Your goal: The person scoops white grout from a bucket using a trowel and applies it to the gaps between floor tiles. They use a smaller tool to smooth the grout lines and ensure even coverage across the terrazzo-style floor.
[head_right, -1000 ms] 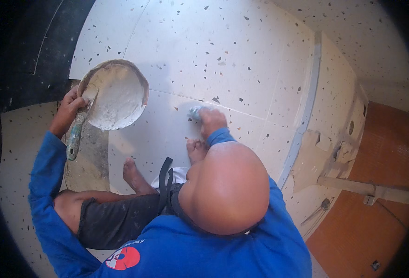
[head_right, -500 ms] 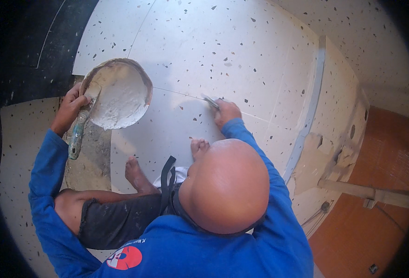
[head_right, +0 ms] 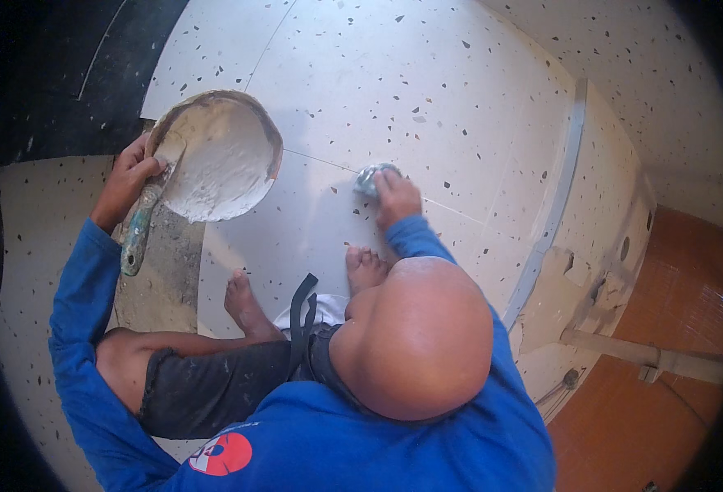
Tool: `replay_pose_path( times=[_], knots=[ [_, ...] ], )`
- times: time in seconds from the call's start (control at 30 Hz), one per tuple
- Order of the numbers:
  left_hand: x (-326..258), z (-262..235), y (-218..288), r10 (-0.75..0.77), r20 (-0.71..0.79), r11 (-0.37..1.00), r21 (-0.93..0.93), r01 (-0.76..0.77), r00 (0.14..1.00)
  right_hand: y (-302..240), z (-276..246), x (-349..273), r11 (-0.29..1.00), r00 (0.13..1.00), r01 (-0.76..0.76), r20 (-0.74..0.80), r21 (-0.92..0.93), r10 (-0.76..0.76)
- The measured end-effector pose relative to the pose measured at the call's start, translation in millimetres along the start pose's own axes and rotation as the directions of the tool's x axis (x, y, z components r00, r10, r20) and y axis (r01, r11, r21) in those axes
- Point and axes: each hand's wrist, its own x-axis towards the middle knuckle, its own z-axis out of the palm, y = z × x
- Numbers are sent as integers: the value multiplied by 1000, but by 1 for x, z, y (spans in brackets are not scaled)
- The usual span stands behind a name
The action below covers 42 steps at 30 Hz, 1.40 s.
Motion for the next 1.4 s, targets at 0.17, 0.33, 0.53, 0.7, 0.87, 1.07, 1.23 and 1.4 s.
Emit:
replay_pose_path(
  times=[0.17, 0.33, 0.53, 0.7, 0.87, 1.07, 1.23, 1.4],
  knots=[
    [-5, -2, 2, 29, -47, 999, 33, -27, 998, -32, -10, -27, 982, 983, 121, 121, 145, -139],
    [-3, 1, 3, 56, -20, 998, 0, -56, 998, -24, -38, 32, 968, 962, 247, 135, -41, -239],
    [2, -5, -5, 31, 13, 995, 95, -32, 999, 9, -46, 33, 931, 845, 315, 501, -184, -187],
    [-1, 3, -4, 59, -66, 998, 33, -57, 996, 67, -76, -25, 951, 858, 230, 503, -207, -98],
    [4, 3, 0, 73, -27, 993, 92, -70, 997, 128, -110, -79, 945, 842, 97, 532, -312, 90],
    [8, 4, 1, 47, 47, 995, 82, -51, 998, 167, -131, -113, 800, 753, -597, 301, -61, 585],
    [6, -1, -11, -26, 40, 996, 91, 22, 999, 153, -72, -107, 690, 687, -722, 165, 52, 707],
    [3, -7, -19, -86, 77, 995, 64, 81, 993, 53, -51, -47, 607, 674, -737, 257, 297, 692]
  ],
)
